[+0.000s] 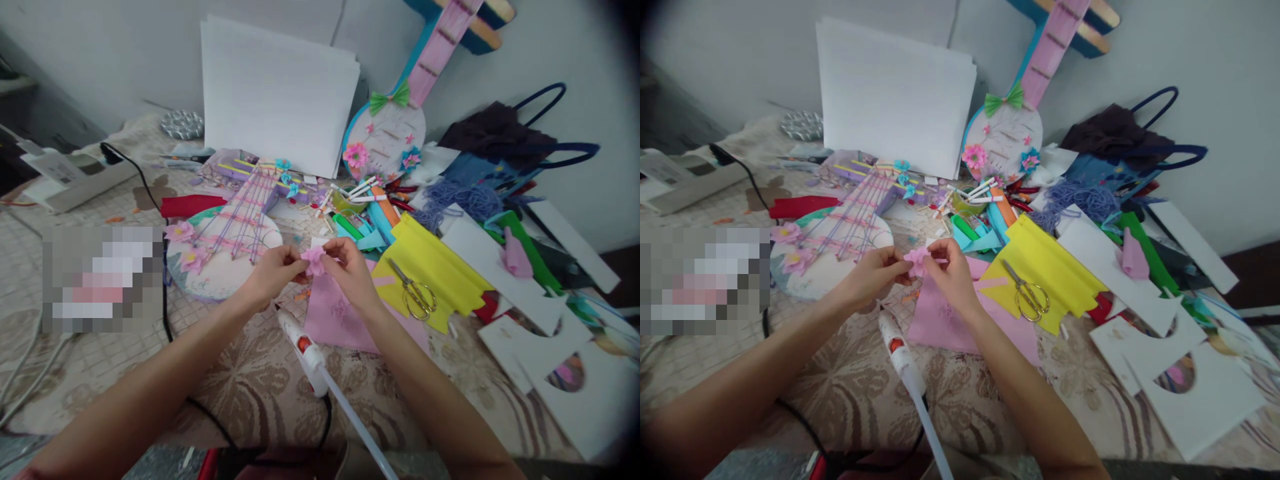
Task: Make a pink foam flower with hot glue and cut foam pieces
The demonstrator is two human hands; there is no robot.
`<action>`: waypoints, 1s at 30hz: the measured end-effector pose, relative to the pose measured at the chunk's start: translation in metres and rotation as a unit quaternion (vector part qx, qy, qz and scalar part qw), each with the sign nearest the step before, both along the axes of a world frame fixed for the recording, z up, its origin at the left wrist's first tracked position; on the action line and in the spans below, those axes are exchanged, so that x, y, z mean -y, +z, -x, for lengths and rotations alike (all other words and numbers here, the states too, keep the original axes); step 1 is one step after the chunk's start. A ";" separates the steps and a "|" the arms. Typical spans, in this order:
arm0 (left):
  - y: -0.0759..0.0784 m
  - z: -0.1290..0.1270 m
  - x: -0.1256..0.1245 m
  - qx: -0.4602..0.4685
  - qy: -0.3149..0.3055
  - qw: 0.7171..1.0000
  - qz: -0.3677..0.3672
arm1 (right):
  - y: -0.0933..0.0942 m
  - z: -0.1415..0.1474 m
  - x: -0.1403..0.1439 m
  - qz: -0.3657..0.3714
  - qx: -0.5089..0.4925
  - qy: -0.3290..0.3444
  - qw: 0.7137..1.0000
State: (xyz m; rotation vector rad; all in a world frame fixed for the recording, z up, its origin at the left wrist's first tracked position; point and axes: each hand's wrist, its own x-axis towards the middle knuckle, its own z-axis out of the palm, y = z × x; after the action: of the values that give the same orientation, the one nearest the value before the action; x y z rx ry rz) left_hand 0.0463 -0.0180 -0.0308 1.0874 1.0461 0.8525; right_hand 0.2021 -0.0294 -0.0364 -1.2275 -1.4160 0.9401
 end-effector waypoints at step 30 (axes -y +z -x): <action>-0.005 -0.003 0.001 0.008 0.010 1.000 -0.012 | -0.012 0.012 0.001 0.087 -0.159 -0.008 0.983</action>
State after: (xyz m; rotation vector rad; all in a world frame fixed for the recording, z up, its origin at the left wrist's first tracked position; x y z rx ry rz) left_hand 0.0495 -0.0191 -0.0362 1.0901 1.0385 0.8902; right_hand 0.1899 -0.0308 -0.0481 -1.1519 -1.0895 1.2097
